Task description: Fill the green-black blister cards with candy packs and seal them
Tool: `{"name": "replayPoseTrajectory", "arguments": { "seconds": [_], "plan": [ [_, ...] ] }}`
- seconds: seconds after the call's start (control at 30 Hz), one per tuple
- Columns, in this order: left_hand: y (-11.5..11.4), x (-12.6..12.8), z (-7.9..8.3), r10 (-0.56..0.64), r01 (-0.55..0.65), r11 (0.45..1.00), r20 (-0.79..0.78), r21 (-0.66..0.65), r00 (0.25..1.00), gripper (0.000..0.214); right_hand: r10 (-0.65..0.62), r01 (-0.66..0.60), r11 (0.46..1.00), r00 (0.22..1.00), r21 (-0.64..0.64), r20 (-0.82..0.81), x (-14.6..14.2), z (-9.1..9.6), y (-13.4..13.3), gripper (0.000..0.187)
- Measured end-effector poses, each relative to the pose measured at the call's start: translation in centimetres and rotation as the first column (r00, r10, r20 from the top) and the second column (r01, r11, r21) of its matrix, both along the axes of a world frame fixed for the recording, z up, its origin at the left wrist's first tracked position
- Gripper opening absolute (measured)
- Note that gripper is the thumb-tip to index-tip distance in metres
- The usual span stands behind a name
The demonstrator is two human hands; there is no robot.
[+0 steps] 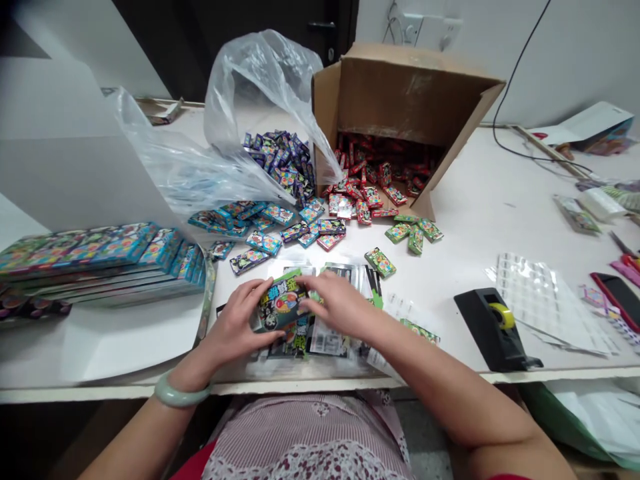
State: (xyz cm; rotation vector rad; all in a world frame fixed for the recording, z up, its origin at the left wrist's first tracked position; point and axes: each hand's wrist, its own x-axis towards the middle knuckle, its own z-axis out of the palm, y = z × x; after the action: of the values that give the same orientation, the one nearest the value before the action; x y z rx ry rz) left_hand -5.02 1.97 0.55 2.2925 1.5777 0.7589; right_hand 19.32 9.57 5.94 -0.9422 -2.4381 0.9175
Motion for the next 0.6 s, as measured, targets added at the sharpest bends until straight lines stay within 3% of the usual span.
{"name": "replayPoseTrajectory", "arguments": {
  "seconds": [0.07,0.13,0.23,0.37,0.47,0.6],
  "plan": [
    [0.1,-0.2,0.1,-0.006,0.006,1.000,0.004,-0.014,1.000,0.093,0.037,-0.041,0.994,0.999,-0.099,-0.034,-0.3,-0.3,1.2,0.031],
    [0.2,-0.4,0.2,0.010,-0.010,1.000,0.008,-0.016,1.000,0.091,-0.068,0.064,0.990,0.997,-0.126,-0.029,-0.3,-0.7,4.5,0.027],
    [0.2,-0.8,0.4,0.024,-0.024,1.000,0.005,0.001,1.000,0.089,-0.322,0.305,0.946,0.923,0.111,0.209,-0.3,-1.9,11.5,0.029],
    [0.0,-1.0,0.3,0.034,-0.034,0.999,-0.026,-0.014,0.999,0.091,-0.319,0.296,0.948,0.882,0.120,0.346,-1.3,-3.4,18.9,0.037],
    [-0.1,-1.4,0.0,0.057,-0.058,0.998,-0.041,-0.025,0.998,0.091,-0.277,0.271,0.960,0.877,0.071,0.394,-1.9,-3.8,21.0,0.041],
    [0.1,-2.1,-0.4,0.070,-0.071,0.997,-0.032,-0.017,0.997,0.089,-0.287,0.297,0.955,0.895,0.026,0.342,-0.9,-3.4,19.6,0.025]
  ]
}}
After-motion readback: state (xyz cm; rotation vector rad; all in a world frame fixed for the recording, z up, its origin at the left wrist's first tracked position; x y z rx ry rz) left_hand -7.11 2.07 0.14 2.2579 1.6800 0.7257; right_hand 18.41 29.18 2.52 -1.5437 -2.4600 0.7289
